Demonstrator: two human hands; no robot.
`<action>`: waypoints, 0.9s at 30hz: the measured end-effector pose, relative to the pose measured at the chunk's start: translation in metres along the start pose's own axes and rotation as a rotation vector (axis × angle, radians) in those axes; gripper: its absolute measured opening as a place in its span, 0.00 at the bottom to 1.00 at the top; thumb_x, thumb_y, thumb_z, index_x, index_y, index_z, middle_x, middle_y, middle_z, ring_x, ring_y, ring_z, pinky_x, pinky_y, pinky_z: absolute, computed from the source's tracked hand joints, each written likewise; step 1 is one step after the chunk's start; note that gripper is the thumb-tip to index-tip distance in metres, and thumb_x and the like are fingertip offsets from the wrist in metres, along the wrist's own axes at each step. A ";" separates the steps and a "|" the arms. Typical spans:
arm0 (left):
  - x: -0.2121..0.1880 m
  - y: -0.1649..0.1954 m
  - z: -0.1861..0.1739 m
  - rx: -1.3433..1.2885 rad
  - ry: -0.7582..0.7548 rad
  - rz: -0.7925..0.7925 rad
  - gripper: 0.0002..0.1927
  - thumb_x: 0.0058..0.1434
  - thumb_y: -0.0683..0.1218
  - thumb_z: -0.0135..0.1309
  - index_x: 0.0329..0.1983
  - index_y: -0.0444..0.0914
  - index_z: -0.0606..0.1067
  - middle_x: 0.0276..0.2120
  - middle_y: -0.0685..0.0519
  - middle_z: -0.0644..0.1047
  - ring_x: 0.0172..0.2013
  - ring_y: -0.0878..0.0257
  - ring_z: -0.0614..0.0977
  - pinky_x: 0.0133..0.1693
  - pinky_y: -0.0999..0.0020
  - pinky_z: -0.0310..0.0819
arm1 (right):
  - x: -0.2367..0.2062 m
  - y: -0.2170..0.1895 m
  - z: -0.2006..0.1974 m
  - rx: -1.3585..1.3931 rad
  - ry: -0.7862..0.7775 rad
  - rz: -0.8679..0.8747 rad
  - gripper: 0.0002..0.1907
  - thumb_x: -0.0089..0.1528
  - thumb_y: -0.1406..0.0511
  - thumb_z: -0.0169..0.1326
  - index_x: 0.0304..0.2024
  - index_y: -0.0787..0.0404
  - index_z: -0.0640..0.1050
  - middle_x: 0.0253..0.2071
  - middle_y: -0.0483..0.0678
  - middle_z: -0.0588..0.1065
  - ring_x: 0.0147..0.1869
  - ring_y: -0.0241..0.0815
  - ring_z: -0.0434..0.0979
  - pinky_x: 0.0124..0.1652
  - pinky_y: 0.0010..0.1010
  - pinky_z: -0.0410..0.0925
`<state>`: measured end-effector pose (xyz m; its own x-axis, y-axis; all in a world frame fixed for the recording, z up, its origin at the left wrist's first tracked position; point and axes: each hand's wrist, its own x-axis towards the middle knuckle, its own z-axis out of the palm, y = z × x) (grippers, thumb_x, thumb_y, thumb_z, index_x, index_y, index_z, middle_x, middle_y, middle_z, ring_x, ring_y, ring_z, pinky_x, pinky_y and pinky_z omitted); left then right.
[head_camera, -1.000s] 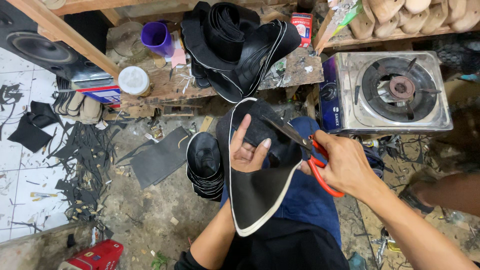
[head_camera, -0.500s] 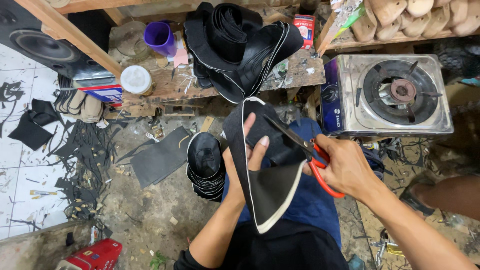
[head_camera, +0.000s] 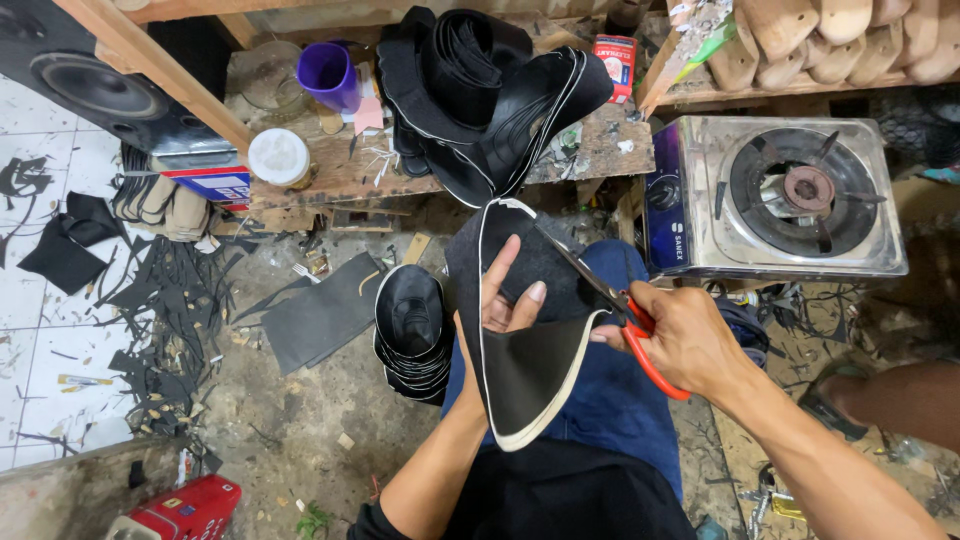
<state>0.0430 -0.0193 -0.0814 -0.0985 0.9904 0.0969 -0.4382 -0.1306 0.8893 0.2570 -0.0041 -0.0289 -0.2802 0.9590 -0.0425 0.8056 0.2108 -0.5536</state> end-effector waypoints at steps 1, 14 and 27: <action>0.001 -0.003 -0.002 0.011 0.025 -0.018 0.28 0.68 0.32 0.56 0.72 0.31 0.69 0.33 0.59 0.75 0.28 0.80 0.70 0.29 0.83 0.62 | 0.000 0.001 0.000 -0.001 0.014 -0.024 0.32 0.49 0.45 0.67 0.22 0.65 0.69 0.15 0.58 0.66 0.19 0.58 0.65 0.25 0.44 0.62; 0.008 0.018 -0.005 -0.020 -0.020 0.075 0.33 0.67 0.33 0.53 0.75 0.31 0.60 0.59 0.55 0.75 0.53 0.69 0.79 0.56 0.74 0.74 | 0.002 -0.017 -0.018 -0.299 0.323 -0.199 0.36 0.46 0.46 0.68 0.41 0.66 0.73 0.33 0.56 0.73 0.37 0.59 0.74 0.35 0.45 0.67; 0.008 0.024 -0.006 -0.087 -0.182 -0.170 0.42 0.66 0.34 0.58 0.81 0.31 0.55 0.62 0.51 0.74 0.46 0.69 0.76 0.52 0.72 0.72 | 0.017 -0.016 -0.038 -0.450 0.389 -0.325 0.35 0.46 0.44 0.70 0.35 0.65 0.73 0.31 0.54 0.73 0.35 0.55 0.75 0.33 0.41 0.67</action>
<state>0.0264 -0.0151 -0.0618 0.1425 0.9892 0.0349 -0.5107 0.0433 0.8587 0.2587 0.0159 0.0108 -0.4044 0.8141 0.4167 0.8748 0.4773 -0.0836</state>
